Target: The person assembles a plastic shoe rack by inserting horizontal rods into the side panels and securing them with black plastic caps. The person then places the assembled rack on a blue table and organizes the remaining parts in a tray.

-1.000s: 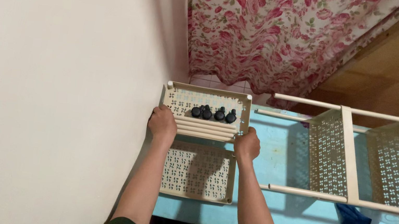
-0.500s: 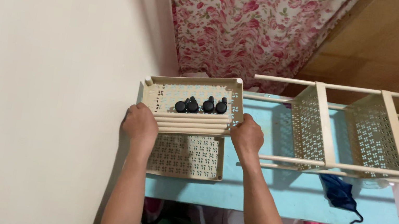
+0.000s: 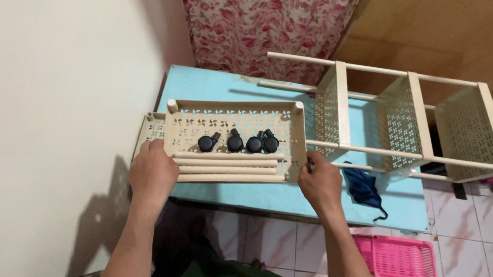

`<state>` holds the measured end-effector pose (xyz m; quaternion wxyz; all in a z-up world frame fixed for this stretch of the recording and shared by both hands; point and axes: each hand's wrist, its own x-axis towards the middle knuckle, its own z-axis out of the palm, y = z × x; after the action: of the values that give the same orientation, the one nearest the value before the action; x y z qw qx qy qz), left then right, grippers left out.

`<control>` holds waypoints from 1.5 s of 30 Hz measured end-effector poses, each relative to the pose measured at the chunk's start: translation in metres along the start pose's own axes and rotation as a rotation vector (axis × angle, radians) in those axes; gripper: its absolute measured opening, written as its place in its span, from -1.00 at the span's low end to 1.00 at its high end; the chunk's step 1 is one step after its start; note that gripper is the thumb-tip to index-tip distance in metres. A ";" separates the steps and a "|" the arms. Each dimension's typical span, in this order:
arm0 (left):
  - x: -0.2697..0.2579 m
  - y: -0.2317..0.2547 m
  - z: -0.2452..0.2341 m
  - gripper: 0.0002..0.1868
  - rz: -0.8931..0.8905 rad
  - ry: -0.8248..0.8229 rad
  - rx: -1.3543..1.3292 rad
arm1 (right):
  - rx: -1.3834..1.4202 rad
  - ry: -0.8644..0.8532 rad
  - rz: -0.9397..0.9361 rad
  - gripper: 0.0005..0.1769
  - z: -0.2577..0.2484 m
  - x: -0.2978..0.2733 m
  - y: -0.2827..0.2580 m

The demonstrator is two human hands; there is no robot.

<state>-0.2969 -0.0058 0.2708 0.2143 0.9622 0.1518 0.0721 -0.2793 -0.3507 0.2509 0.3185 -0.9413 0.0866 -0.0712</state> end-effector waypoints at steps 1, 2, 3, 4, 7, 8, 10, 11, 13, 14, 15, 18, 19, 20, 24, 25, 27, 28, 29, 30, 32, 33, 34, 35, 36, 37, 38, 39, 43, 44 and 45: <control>-0.015 0.004 0.006 -0.64 -0.008 -0.029 -0.016 | 0.007 -0.015 0.033 -0.65 -0.009 -0.010 0.013; -0.030 0.010 0.014 -0.64 -0.015 -0.059 -0.033 | 0.014 -0.030 0.067 -0.65 -0.018 -0.019 0.027; -0.045 0.014 0.023 -0.64 -0.021 -0.092 -0.048 | 0.021 -0.044 0.105 -0.65 -0.026 -0.029 0.042; -0.057 0.018 0.032 -0.64 -0.013 -0.112 -0.048 | 0.022 -0.057 0.128 -0.64 -0.032 -0.039 0.058; -0.088 0.031 0.067 -0.64 0.019 -0.169 -0.067 | 0.006 -0.078 0.168 -0.62 -0.045 -0.063 0.110; -0.097 0.034 0.080 -0.64 0.031 -0.186 -0.083 | -0.011 -0.077 0.161 -0.62 -0.046 -0.070 0.128; -0.111 0.041 0.110 -0.64 0.058 -0.203 -0.114 | -0.021 -0.076 0.168 -0.62 -0.044 -0.077 0.166; -0.117 0.043 0.127 -0.64 0.075 -0.206 -0.128 | -0.013 -0.075 0.185 -0.61 -0.041 -0.081 0.187; -0.124 0.048 0.162 -0.64 0.093 -0.231 -0.146 | -0.010 -0.069 0.198 -0.60 -0.031 -0.083 0.227; -0.125 0.051 0.180 -0.64 0.093 -0.253 -0.149 | -0.013 -0.064 0.193 -0.60 -0.024 -0.082 0.247; -0.126 0.053 0.199 -0.64 0.093 -0.274 -0.152 | -0.016 -0.059 0.188 -0.60 -0.016 -0.079 0.266; -0.128 0.058 0.249 -0.66 0.094 -0.308 -0.164 | -0.021 -0.069 0.200 -0.61 0.010 -0.069 0.315; -0.128 0.058 0.264 -0.67 0.097 -0.321 -0.172 | -0.047 -0.073 0.207 -0.61 0.016 -0.067 0.328; -0.129 0.059 0.278 -0.68 0.100 -0.334 -0.179 | -0.073 -0.077 0.214 -0.61 0.022 -0.065 0.339; -0.129 0.060 0.315 -0.70 0.064 -0.387 -0.181 | -0.090 -0.086 0.234 -0.63 0.036 -0.058 0.361; -0.128 0.060 0.322 -0.71 0.062 -0.402 -0.164 | -0.091 -0.089 0.235 -0.63 0.037 -0.058 0.363; -0.124 0.060 0.331 -0.72 0.058 -0.428 -0.132 | -0.094 -0.093 0.232 -0.62 0.039 -0.056 0.364; -0.123 0.059 0.334 -0.72 0.053 -0.438 -0.129 | -0.104 -0.102 0.238 -0.62 0.040 -0.055 0.363; -0.122 0.059 0.336 -0.71 0.050 -0.447 -0.126 | -0.114 -0.109 0.245 -0.62 0.041 -0.054 0.361; -0.121 0.059 0.338 -0.71 0.047 -0.457 -0.124 | -0.125 -0.116 0.251 -0.62 0.041 -0.052 0.360; -0.120 0.060 0.340 -0.71 0.048 -0.443 -0.127 | -0.108 -0.103 0.253 -0.59 0.042 -0.051 0.358; -0.119 0.060 0.341 -0.71 0.048 -0.436 -0.128 | -0.099 -0.096 0.254 -0.58 0.042 -0.050 0.357; -0.116 0.061 0.341 -0.71 0.043 -0.441 -0.130 | -0.097 -0.089 0.256 -0.58 0.043 -0.047 0.356; -0.115 0.062 0.341 -0.70 0.037 -0.449 -0.132 | -0.096 -0.083 0.261 -0.57 0.044 -0.047 0.356; -0.114 0.062 0.341 -0.69 0.031 -0.458 -0.134 | -0.095 -0.078 0.266 -0.57 0.046 -0.047 0.356; -0.111 0.063 0.341 -0.68 0.029 -0.458 -0.134 | -0.102 -0.078 0.270 -0.56 0.047 -0.046 0.356; -0.109 0.064 0.341 -0.67 0.028 -0.458 -0.134 | -0.110 -0.078 0.274 -0.55 0.049 -0.044 0.355; -0.108 0.064 0.339 -0.67 0.025 -0.457 -0.134 | -0.116 -0.079 0.276 -0.54 0.050 -0.043 0.355; -0.107 0.062 0.327 -0.66 0.023 -0.479 -0.159 | -0.086 -0.094 0.301 -0.53 0.050 -0.045 0.354; -0.108 0.060 0.323 -0.65 0.028 -0.470 -0.171 | -0.077 -0.097 0.324 -0.53 0.050 -0.046 0.354; -0.109 0.059 0.319 -0.65 0.033 -0.462 -0.184 | -0.069 -0.101 0.346 -0.52 0.050 -0.046 0.352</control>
<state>-0.3190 -0.2164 0.0023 0.3287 0.9320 0.0760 -0.1326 -0.3563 -0.5871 -0.0075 0.2976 -0.9251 0.2334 0.0349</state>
